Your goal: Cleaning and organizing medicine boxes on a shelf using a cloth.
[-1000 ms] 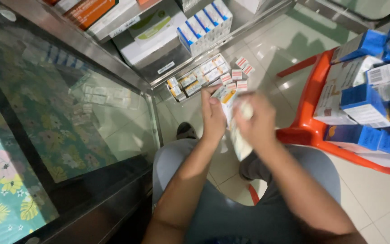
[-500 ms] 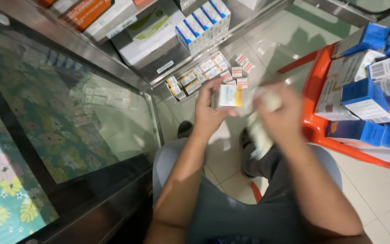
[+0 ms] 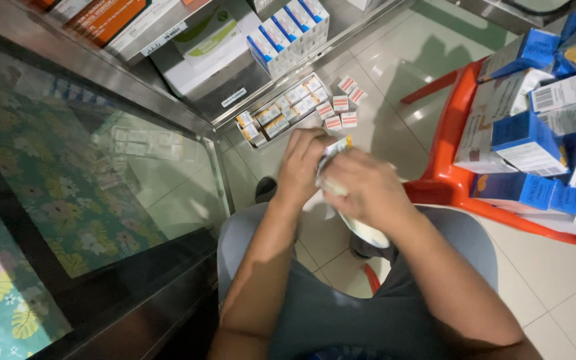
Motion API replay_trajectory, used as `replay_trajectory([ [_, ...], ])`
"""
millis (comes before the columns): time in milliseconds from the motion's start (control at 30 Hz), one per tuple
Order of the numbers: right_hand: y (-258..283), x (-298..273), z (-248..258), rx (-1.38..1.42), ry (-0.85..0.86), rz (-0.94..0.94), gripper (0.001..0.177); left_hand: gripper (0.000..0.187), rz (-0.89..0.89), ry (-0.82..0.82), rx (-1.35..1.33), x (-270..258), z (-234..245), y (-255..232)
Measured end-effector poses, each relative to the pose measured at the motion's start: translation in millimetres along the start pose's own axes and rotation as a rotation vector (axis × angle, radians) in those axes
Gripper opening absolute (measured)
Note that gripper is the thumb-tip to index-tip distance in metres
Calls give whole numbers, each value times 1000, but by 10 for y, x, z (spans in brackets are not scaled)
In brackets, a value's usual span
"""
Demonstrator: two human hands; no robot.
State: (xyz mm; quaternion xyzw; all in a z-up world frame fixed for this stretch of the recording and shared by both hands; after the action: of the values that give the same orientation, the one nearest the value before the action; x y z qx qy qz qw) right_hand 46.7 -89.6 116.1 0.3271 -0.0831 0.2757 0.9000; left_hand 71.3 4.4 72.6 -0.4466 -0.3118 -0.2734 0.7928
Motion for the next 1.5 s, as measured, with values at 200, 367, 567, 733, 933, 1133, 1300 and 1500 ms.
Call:
replay_trajectory([
  [200,-1143,-122,397,31,-338,-232,11,55,195,-70,-234,211,161,-14],
  [367,-1223,-296,241,301,-445,-466,9,50,780,-330,-774,89,53,293],
  [567,-369,-113,-85,129,-426,-109,17,57,1176,-605,-803,-156,85,523],
  [733,-294,-146,-66,215,-456,-43,6,69,1217,-546,-745,-229,30,477],
  [933,-129,-239,-535,43,-236,3,14,74,1031,-419,-464,-240,111,585],
  [1133,-1026,-192,31,83,-367,-288,12,70,903,-532,-854,-415,-28,915],
  [1300,-825,-130,-216,489,-291,-493,29,53,930,-512,-865,-419,-250,830],
  [1500,-1038,-185,-598,652,-132,-638,50,44,915,-276,-755,-306,-137,660],
])
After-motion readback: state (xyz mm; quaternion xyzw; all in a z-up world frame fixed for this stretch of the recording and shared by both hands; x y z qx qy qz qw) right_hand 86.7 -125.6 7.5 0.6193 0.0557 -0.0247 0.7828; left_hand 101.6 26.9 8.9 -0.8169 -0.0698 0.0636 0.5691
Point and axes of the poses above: each hand's wrist, its own x-axis towards the middle knuckle, its own z-axis out of the back of the hand, y = z × x, the point moved 10 cm from there along x, towards the middle knuckle, and after that the axes turned 3 degrees about -y, right-handed, at the moved point
